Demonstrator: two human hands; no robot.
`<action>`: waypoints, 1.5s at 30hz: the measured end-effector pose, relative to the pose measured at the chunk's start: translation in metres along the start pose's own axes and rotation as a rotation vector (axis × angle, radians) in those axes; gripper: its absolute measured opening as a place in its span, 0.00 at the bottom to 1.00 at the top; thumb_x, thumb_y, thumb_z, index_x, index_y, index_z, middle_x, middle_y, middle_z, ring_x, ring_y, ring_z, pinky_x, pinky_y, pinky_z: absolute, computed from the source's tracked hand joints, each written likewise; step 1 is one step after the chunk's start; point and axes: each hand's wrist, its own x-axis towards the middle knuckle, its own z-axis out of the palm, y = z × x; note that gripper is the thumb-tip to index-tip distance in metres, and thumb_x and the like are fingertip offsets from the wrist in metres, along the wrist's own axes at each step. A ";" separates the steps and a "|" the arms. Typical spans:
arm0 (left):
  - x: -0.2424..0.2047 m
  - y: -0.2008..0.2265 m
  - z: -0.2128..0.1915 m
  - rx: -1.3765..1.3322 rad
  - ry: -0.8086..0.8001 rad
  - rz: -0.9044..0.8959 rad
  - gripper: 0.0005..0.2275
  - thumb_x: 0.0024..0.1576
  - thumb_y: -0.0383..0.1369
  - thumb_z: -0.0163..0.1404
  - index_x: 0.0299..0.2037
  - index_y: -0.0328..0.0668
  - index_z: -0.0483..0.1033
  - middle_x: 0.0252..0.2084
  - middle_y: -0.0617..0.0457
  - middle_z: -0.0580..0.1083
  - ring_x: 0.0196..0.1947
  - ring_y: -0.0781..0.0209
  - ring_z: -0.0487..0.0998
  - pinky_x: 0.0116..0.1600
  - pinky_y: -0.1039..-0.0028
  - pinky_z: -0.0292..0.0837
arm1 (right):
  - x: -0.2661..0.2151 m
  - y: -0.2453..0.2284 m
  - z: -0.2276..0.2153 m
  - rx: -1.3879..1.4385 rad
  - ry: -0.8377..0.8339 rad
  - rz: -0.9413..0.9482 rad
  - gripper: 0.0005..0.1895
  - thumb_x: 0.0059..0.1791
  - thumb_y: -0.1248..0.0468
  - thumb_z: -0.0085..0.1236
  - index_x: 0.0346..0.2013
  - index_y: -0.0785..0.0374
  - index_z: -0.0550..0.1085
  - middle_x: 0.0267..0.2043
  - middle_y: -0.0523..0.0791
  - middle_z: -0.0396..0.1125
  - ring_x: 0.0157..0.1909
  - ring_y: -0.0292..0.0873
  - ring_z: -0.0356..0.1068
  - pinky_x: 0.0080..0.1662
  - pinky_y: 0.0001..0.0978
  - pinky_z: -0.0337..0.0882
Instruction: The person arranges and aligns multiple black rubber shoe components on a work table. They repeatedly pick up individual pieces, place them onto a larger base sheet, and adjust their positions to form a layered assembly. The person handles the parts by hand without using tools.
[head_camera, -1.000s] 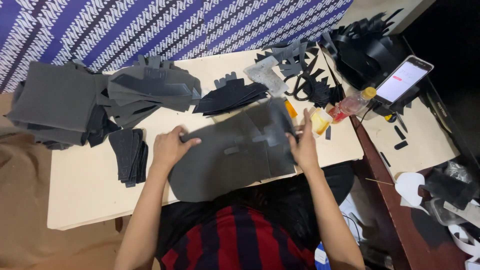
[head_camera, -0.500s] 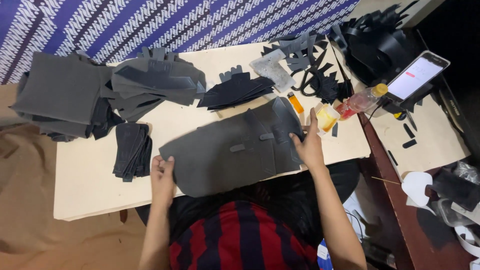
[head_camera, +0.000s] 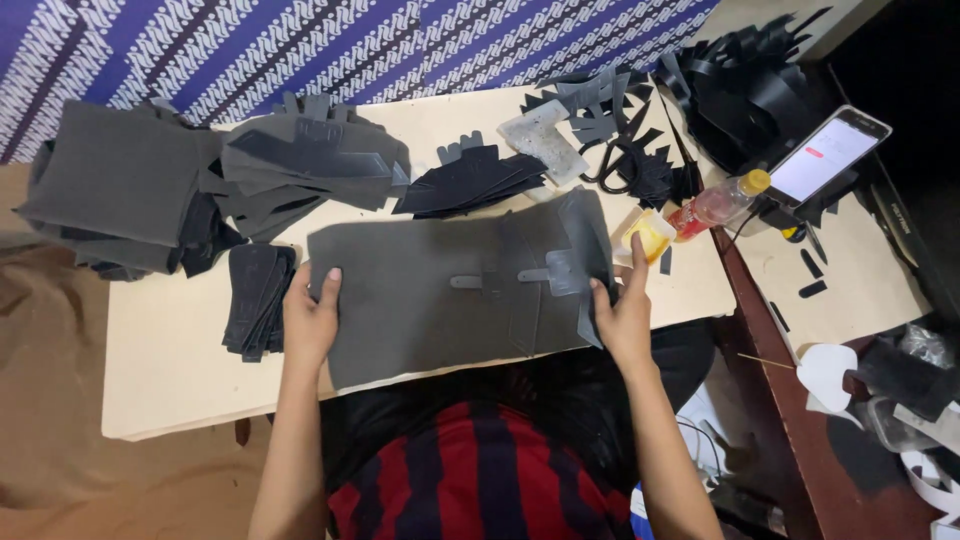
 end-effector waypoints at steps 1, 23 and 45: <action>-0.008 0.006 0.001 0.002 -0.004 0.005 0.10 0.67 0.35 0.52 0.51 0.35 0.77 0.41 0.34 0.78 0.46 0.41 0.79 0.51 0.51 0.71 | 0.002 0.003 0.004 0.002 0.006 0.003 0.47 0.50 0.76 0.55 0.77 0.57 0.42 0.49 0.60 0.70 0.47 0.66 0.74 0.47 0.56 0.76; -0.126 0.006 0.030 -0.543 0.026 -0.361 0.23 0.60 0.37 0.51 0.65 0.44 0.68 0.40 0.50 0.75 0.35 0.65 0.74 0.38 0.70 0.77 | 0.178 -0.047 0.052 -0.135 -0.130 -0.408 0.42 0.57 0.67 0.52 0.77 0.43 0.39 0.51 0.53 0.71 0.44 0.58 0.75 0.42 0.45 0.71; -0.097 0.021 0.085 -0.939 -0.129 -0.731 0.25 0.58 0.27 0.49 0.68 0.44 0.62 0.67 0.51 0.69 0.62 0.49 0.72 0.47 0.59 0.73 | 0.046 -0.004 -0.003 -0.100 -0.023 0.042 0.36 0.53 0.50 0.52 0.71 0.62 0.55 0.51 0.51 0.70 0.46 0.47 0.72 0.48 0.39 0.73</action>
